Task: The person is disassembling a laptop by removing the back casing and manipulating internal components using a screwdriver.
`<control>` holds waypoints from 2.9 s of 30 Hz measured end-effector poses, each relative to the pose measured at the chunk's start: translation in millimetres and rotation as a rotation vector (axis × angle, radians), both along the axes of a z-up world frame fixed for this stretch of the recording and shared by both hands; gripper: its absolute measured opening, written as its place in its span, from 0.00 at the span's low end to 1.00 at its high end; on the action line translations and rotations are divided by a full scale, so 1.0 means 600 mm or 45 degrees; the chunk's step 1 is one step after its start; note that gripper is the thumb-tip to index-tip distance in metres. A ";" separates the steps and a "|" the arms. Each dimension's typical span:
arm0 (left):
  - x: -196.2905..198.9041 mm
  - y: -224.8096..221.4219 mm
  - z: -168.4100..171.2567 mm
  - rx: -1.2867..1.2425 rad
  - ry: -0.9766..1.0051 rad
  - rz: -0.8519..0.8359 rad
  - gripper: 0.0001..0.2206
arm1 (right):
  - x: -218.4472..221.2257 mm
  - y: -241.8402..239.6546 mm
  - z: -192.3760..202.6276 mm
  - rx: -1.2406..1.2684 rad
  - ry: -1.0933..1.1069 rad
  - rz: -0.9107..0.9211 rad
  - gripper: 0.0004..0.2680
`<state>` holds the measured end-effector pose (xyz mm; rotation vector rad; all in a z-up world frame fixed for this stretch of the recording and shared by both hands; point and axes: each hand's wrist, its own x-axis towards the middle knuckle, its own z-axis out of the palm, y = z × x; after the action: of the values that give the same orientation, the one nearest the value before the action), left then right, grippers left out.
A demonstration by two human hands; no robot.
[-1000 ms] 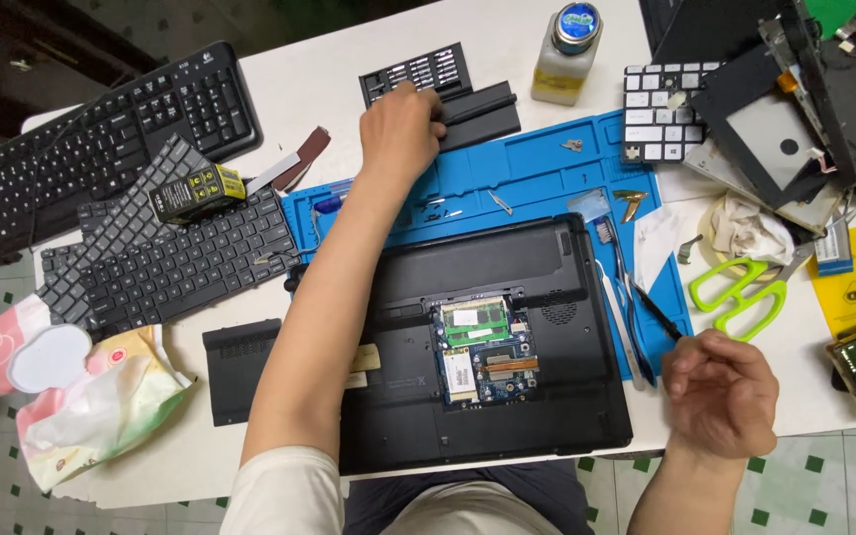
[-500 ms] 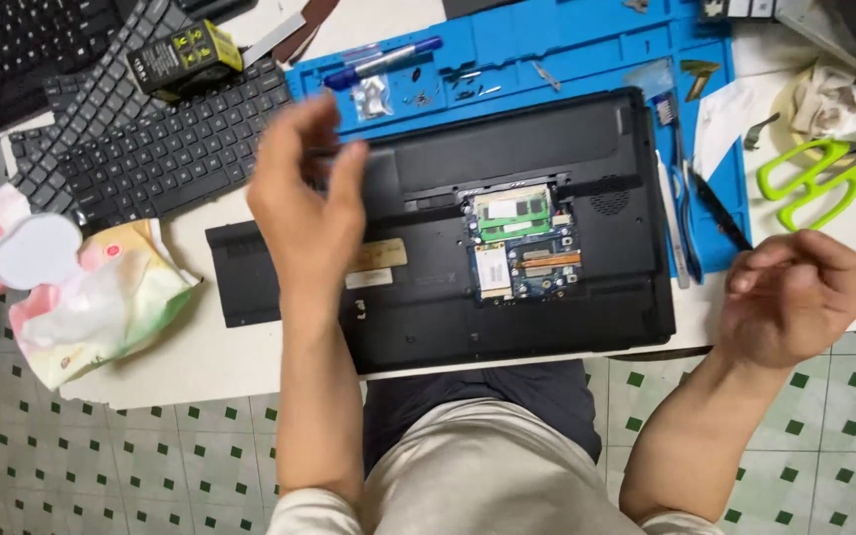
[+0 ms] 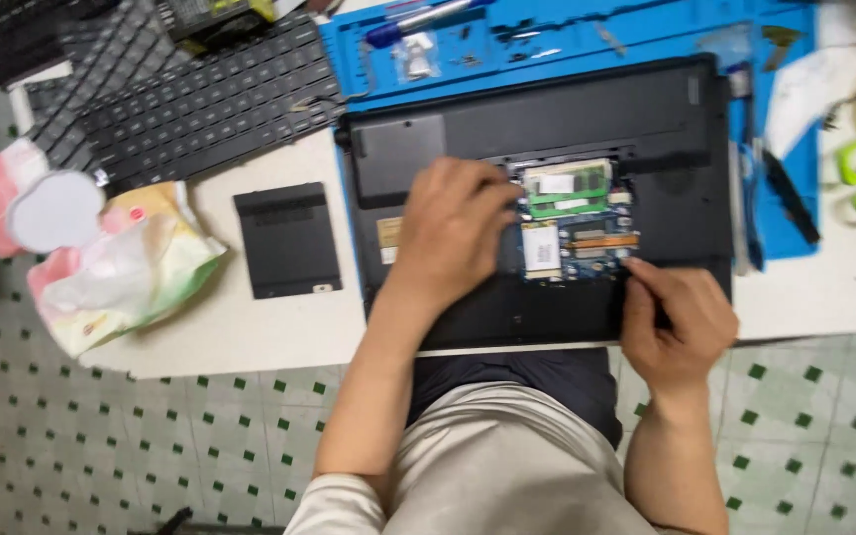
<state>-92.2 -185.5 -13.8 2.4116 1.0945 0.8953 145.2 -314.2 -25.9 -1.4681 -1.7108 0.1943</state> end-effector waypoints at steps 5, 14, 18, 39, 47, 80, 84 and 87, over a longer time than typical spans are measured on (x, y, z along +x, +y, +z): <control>0.025 0.010 0.011 -0.069 0.128 -0.138 0.07 | 0.002 0.000 -0.011 -0.004 0.002 0.027 0.04; 0.049 0.016 -0.006 -0.139 0.453 -0.177 0.07 | 0.003 0.001 -0.012 0.012 -0.007 -0.004 0.04; 0.052 0.020 -0.004 -0.156 0.507 -0.194 0.08 | 0.005 -0.001 -0.012 -0.022 0.012 -0.020 0.05; 0.061 0.034 -0.007 -0.171 0.260 -0.212 0.05 | 0.012 0.008 -0.029 0.092 0.192 -0.016 0.06; 0.022 0.047 0.036 -0.292 0.185 -0.257 0.05 | 0.010 0.008 -0.018 0.066 0.207 -0.016 0.06; 0.044 0.048 0.012 -0.007 0.334 -0.354 0.05 | 0.005 0.011 -0.017 0.048 0.252 -0.064 0.07; 0.039 0.048 0.010 -0.023 0.381 -0.384 0.06 | 0.002 0.011 -0.011 0.036 0.277 -0.071 0.08; 0.043 0.048 0.013 -0.071 0.408 -0.379 0.06 | 0.004 0.013 -0.009 0.047 0.230 -0.057 0.08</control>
<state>-66.6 -156.7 -6.0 2.6374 0.8119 0.3870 147.3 -306.2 -31.4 -1.4158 -1.5281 0.2618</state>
